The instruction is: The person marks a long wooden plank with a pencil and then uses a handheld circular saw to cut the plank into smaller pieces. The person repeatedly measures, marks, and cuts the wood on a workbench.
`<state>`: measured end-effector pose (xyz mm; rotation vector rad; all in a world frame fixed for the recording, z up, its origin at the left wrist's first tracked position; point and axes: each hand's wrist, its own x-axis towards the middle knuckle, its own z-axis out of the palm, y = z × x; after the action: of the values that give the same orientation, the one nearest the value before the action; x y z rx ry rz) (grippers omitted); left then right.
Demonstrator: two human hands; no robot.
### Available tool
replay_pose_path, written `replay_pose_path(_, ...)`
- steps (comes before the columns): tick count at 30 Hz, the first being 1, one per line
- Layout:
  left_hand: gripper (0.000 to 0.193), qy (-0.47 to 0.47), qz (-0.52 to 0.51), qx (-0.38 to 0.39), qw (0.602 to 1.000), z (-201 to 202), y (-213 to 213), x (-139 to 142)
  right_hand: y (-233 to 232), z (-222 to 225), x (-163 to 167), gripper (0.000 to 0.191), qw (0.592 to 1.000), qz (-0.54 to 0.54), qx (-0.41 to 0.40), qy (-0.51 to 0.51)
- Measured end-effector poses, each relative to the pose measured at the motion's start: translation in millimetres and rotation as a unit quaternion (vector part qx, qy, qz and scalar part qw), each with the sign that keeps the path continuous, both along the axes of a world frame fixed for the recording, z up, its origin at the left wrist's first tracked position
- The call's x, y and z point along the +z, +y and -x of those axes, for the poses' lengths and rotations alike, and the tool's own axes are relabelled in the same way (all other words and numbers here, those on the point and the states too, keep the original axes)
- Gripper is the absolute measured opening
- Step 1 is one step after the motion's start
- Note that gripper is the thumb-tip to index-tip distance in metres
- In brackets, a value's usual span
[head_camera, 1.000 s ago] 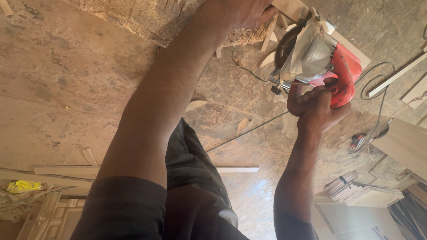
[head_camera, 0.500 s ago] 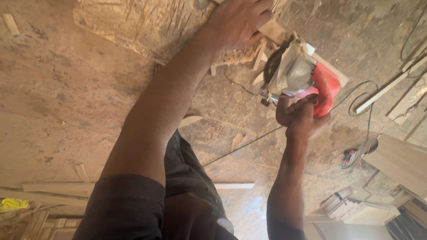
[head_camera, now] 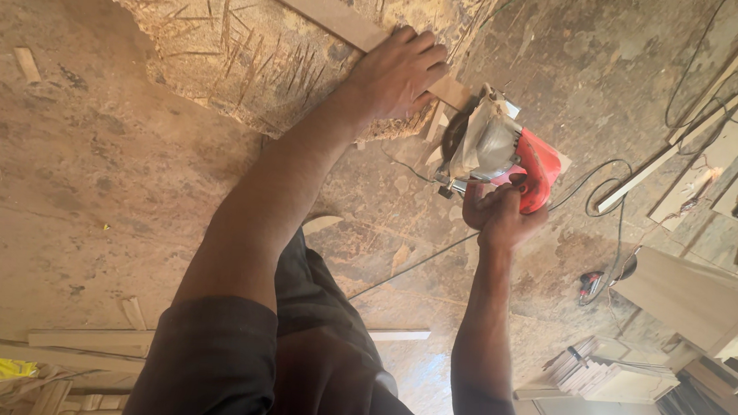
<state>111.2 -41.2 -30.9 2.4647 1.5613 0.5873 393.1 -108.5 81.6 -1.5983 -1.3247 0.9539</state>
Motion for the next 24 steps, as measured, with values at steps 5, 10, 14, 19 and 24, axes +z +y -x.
replay_pose_path(5,0.058,-0.013,0.014,-0.004,1.0,2.0,1.2,3.5,14.2,1.0,1.6,0.02,0.999,0.014,-0.038,-0.023)
replay_pose_path(10,0.055,-0.003,-0.021,0.001,1.0,5.9,3.3,7.5,30.8,1.9,2.6,0.021,0.999,0.032,-0.035,0.009)
replay_pose_path(14,0.051,0.022,0.0,-0.027,0.999,7.8,3.5,14.7,53.1,5.6,5.5,0.021,0.998,0.04,-0.045,0.018)
replay_pose_path(19,0.05,-0.014,0.027,-0.012,0.999,6.0,-3.2,24.4,68.9,-19.2,28.2,0.018,0.997,0.046,-0.065,0.008)
replay_pose_path(24,0.038,-0.061,0.034,0.006,0.998,1.5,-8.3,40.2,65.0,-53.2,55.4,0.019,0.993,0.053,-0.098,0.04)
